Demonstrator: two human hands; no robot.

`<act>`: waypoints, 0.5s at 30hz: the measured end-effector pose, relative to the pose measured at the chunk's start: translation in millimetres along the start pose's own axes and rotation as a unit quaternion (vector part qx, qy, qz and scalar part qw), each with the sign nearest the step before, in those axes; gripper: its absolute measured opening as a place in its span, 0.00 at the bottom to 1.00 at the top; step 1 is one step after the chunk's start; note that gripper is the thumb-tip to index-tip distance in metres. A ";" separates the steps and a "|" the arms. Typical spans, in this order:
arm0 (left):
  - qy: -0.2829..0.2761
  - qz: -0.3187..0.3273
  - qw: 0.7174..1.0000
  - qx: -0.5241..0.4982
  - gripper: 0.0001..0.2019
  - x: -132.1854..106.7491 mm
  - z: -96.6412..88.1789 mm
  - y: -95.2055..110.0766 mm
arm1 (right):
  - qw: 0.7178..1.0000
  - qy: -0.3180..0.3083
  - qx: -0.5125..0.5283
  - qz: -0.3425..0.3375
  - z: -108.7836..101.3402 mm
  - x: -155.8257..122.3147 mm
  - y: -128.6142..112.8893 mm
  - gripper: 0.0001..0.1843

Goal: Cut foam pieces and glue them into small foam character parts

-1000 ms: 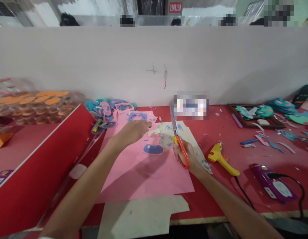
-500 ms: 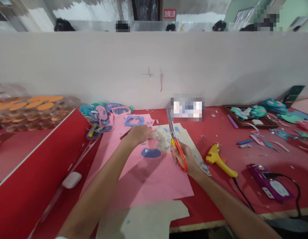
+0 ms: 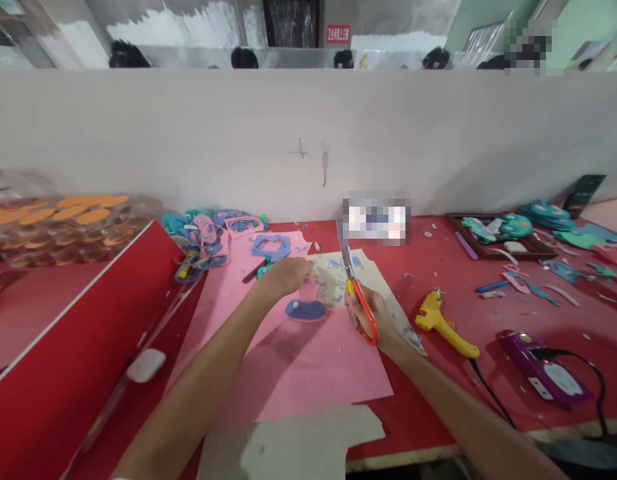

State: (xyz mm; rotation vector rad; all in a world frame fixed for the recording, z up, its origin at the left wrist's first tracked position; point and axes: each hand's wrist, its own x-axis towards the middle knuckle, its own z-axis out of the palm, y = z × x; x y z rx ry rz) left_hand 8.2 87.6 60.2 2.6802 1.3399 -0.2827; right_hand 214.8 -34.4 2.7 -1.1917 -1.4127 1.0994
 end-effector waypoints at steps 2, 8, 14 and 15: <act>-0.003 0.000 1.000 -0.006 0.07 -0.6 -0.2 0.4 | 1.000 0.001 0.002 -0.005 -0.2 0.4 2.0 0.29; -0.006 -0.012 1.000 -0.021 0.07 -4.0 -7.9 -4.0 | 1.000 0.001 0.024 0.004 0.3 -0.3 -0.9 0.28; 0.026 -0.025 0.999 -0.015 0.13 -4.7 -9.6 -14.8 | 1.000 -0.002 0.022 0.006 0.6 -0.8 -3.1 0.26; 0.040 -0.027 0.999 -0.009 0.15 -5.0 -9.5 -15.0 | 1.000 -0.002 0.025 0.006 0.7 -0.8 -2.8 0.26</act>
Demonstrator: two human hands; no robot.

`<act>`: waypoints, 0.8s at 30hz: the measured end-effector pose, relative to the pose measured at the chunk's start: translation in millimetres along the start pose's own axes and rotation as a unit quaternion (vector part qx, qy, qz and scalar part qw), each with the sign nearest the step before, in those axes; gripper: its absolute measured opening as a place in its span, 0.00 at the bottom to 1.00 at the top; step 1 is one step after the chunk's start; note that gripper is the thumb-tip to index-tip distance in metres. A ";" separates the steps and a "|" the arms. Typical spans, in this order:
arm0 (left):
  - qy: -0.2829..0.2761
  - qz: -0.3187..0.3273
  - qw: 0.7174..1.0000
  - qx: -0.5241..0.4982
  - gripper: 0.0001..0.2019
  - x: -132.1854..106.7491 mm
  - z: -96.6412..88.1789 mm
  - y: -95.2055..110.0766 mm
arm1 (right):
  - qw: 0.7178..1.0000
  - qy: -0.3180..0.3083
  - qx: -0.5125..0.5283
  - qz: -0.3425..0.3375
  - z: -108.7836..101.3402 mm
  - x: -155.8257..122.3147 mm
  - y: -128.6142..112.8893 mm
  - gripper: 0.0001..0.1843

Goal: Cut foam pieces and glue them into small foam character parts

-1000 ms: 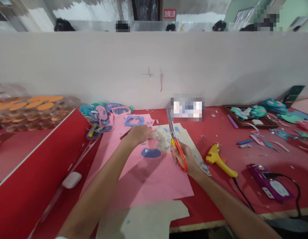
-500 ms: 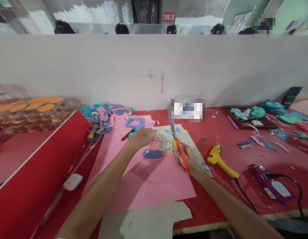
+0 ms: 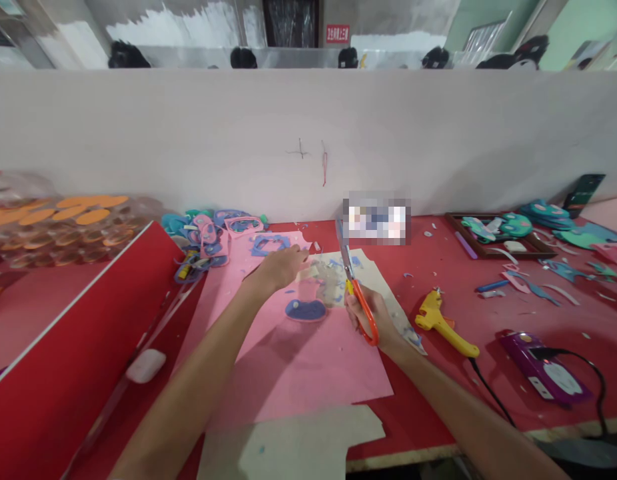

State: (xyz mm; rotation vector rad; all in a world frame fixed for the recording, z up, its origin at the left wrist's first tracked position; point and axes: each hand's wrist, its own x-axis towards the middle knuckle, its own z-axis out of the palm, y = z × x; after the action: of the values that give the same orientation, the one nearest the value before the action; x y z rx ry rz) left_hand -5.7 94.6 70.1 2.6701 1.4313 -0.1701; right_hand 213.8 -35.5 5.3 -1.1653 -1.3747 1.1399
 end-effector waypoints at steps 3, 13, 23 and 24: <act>0.051 0.006 0.999 0.001 0.20 -2.0 -1.3 2.3 | 1.000 0.001 0.004 -0.003 0.0 0.3 0.8 0.27; 0.060 0.039 0.995 -0.068 0.18 -9.7 -6.9 9.3 | 1.000 0.000 -0.014 -0.018 -1.4 0.3 3.1 0.28; 0.034 0.033 0.995 -0.086 0.14 -14.3 -18.6 17.3 | 1.000 0.008 0.002 -0.021 -2.2 1.1 2.7 0.28; 0.033 0.029 0.995 -0.087 0.14 -14.1 -18.6 17.3 | 1.000 0.008 0.000 -0.023 -3.1 1.1 1.6 0.28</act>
State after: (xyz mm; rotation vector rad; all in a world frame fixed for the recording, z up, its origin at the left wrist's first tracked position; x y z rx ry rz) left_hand 1.8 76.2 91.3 2.5930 1.3175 0.0478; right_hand 216.9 -34.0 4.2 -1.1360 -1.3824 1.0955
